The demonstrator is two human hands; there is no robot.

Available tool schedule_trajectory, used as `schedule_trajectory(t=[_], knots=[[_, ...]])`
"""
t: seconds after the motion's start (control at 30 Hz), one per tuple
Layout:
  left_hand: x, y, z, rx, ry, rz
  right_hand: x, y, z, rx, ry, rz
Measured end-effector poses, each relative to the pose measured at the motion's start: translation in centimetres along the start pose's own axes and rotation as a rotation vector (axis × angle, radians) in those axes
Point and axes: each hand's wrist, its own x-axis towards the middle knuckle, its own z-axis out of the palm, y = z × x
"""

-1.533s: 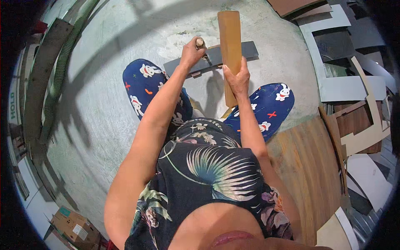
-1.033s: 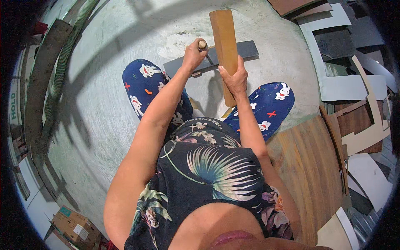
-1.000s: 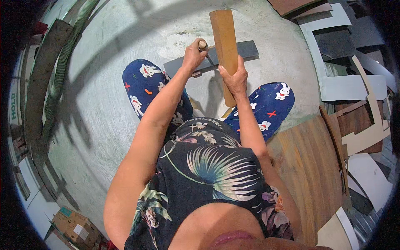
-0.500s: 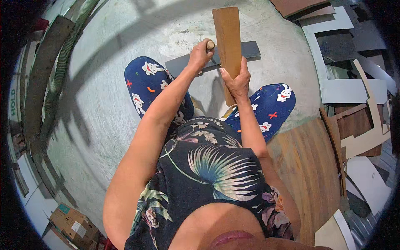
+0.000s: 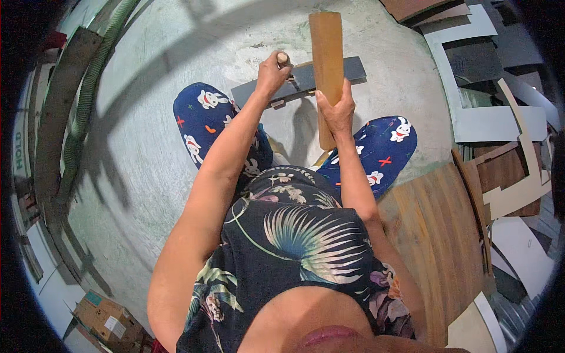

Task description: Marking and aligning wooden pieces for assembly in a manufacturing environment.

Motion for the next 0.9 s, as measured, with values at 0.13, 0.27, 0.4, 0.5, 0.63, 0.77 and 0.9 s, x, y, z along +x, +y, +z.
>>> schedule_trajectory(t=[0.13,0.27,0.4,0.5,0.63,0.77,0.9], knots=[[0.1,0.3,-0.3,-0.003,0.029,0.011,0.1,0.4,0.0,0.008,0.055,0.003],[-0.3,0.7,-0.2,-0.013,0.021,-0.007,0.0,-0.1,0.2,0.024,0.021,0.016],[-0.5,1.1,-0.3,-0.036,0.047,-0.003,0.1,0.4,0.3,-0.007,-0.011,-0.008],[-0.7,1.3,-0.2,-0.044,0.112,0.027,0.1,0.6,0.3,-0.013,-0.008,-0.005],[-0.7,1.4,-0.3,-0.051,0.142,0.037,0.1,0.8,0.2,-0.025,-0.008,0.003],[-0.9,1.7,-0.2,-0.052,0.148,0.027,0.1,0.4,0.3,-0.025,0.012,-0.005],[-0.9,1.7,-0.2,-0.086,0.138,0.008,0.0,-0.2,0.2,-0.007,-0.01,0.005]])
